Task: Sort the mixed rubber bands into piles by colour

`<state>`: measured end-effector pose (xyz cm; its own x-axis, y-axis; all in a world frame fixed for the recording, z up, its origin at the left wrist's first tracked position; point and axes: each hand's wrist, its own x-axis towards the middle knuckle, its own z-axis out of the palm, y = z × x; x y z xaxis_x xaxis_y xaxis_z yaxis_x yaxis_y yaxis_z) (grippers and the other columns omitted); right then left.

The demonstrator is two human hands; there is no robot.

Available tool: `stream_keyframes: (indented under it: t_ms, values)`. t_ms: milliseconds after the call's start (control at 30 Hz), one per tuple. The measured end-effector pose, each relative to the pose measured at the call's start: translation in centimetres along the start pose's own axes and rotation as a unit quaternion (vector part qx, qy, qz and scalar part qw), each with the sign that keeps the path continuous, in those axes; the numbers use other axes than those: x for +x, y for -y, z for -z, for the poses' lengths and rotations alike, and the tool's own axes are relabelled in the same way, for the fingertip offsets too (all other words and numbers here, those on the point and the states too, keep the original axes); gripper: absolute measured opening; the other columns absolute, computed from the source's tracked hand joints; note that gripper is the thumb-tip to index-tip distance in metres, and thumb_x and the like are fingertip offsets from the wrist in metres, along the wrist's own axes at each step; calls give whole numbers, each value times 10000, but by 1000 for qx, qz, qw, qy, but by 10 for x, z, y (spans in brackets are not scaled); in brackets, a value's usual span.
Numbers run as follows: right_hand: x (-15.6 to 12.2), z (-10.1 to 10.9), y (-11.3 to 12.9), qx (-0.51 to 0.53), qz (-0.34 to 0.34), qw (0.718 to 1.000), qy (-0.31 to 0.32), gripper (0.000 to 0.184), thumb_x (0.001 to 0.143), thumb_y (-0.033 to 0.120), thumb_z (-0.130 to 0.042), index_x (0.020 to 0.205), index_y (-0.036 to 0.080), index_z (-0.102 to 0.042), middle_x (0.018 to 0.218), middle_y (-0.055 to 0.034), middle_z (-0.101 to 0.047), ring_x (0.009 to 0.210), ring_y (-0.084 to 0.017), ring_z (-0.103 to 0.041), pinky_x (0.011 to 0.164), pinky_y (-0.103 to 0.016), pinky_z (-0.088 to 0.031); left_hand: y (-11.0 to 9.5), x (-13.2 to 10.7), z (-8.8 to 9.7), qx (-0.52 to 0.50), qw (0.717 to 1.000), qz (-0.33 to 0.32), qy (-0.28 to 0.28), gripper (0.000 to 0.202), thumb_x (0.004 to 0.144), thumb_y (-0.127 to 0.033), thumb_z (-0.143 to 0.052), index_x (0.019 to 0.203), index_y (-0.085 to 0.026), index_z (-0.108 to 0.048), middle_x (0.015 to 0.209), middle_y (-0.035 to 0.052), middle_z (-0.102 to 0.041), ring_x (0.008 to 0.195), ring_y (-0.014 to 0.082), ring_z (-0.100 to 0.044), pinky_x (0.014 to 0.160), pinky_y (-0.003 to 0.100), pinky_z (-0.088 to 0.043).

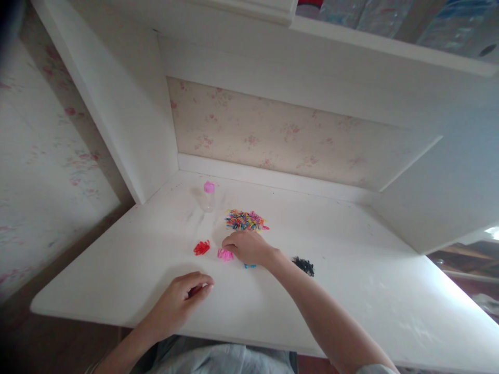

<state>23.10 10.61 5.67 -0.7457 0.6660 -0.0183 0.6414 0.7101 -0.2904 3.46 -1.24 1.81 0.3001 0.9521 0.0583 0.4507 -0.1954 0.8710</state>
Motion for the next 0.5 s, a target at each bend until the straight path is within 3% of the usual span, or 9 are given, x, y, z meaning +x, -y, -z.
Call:
stream_keyframes:
  t_ms: [267, 500]
  values:
    - [-1, 1, -2, -14, -10, 999, 37, 290, 902, 251, -409, 965, 254, -692, 960, -7, -690, 892, -152, -611, 721, -206, -390, 2, 0, 0, 0, 1000, 1, 3, 251, 880, -320, -441, 890, -206, -664, 732, -3, -613, 635, 116, -516, 587, 208, -376]
    - [-5, 5, -1, -17, -22, 999, 29, 289, 906, 253, -400, 957, 259, -685, 971, -5, -688, 892, -157, -611, 708, -214, -384, 3, 0, -1, 14, 1000, 1, 4, 236, 881, -322, -445, 862, -204, -649, 727, -8, -607, 632, 114, -512, 591, 208, -373]
